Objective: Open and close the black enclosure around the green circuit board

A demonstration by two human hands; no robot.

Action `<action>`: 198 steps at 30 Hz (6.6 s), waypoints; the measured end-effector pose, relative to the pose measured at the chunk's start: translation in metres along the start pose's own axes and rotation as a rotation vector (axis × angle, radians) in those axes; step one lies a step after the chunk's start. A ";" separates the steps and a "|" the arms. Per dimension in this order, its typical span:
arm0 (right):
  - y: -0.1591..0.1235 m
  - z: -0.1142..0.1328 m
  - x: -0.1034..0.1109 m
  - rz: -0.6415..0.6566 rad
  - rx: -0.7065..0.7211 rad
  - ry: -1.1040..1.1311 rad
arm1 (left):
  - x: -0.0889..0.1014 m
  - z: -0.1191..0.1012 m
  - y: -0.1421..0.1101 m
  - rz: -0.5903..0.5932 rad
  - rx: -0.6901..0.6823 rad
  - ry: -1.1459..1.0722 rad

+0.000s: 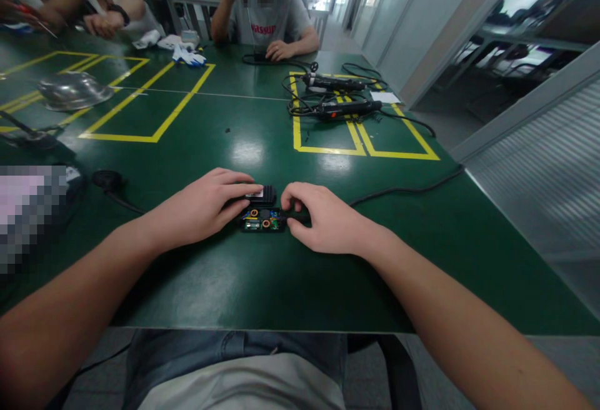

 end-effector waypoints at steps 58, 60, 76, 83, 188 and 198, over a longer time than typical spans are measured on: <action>-0.002 0.009 -0.010 -0.016 0.039 -0.045 | 0.003 -0.024 -0.004 0.140 -0.016 -0.106; -0.002 0.009 -0.010 -0.013 0.045 -0.052 | 0.002 -0.024 -0.005 0.144 -0.015 -0.109; -0.002 0.011 -0.009 -0.025 0.064 -0.072 | 0.001 -0.022 -0.006 0.130 -0.025 -0.115; -0.003 0.013 -0.009 -0.047 0.111 -0.075 | 0.002 -0.023 -0.006 0.151 -0.017 -0.106; -0.004 0.012 -0.008 -0.061 0.113 -0.131 | 0.001 -0.029 -0.007 0.181 -0.018 -0.025; -0.003 0.013 -0.008 -0.060 0.113 -0.114 | 0.001 -0.029 -0.007 0.157 -0.044 -0.009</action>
Point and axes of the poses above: each hand's wrist, its own y-axis towards the middle knuckle, its own x-axis out of the back of the hand, z = x × y, the point moved 8 cm from there along y, towards the middle knuckle, and after that the axes turned 5 degrees about -x, right-handed, at the moved point
